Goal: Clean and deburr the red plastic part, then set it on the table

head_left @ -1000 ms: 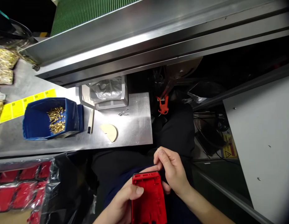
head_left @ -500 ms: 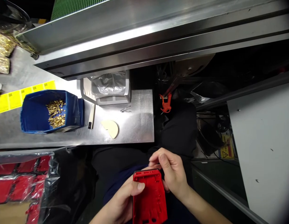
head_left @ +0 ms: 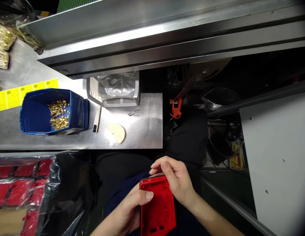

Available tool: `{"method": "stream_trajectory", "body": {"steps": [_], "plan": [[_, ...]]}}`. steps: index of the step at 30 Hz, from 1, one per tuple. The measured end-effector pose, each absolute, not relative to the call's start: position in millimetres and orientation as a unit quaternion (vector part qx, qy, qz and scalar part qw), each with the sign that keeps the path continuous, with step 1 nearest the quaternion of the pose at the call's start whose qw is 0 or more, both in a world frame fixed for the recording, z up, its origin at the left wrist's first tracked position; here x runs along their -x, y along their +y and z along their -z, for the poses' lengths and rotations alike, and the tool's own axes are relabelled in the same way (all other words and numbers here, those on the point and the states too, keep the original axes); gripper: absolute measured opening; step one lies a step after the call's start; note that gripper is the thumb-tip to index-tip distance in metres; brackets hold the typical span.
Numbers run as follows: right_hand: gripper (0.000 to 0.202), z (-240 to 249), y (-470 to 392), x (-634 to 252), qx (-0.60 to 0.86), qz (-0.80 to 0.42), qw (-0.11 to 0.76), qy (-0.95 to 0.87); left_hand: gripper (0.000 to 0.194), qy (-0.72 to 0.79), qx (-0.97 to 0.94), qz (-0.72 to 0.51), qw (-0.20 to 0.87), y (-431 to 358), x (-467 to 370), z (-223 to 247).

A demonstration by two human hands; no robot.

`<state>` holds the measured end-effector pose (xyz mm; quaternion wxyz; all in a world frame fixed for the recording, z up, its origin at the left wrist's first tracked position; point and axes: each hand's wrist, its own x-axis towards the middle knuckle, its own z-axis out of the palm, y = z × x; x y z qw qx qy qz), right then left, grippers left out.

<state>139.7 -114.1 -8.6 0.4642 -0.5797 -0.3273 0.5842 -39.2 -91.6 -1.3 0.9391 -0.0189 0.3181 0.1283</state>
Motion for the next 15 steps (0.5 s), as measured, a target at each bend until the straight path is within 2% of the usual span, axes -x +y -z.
{"method": "stream_trajectory", "body": {"steps": [3,8,10,15], "plan": [[0.034,8.6,-115.2,-139.1,0.564,-0.594,0.461,-0.341,0.035,0.304,0.013,-0.126,0.944,-92.9,40.4,3.4],[0.042,14.5,-117.5,-140.5,0.665,-0.459,0.486,-0.335,0.06,0.29,-0.025,-0.107,0.951,-92.0,41.5,4.2],[0.039,13.4,-117.8,-142.2,0.664,-0.457,0.489,-0.333,0.063,0.282,-0.037,-0.104,0.953,-90.4,40.4,3.2],[0.034,9.6,-120.4,-145.9,0.543,-0.569,0.491,-0.375,0.042,0.258,-0.075,-0.115,0.956,-87.7,36.4,2.6]]}}
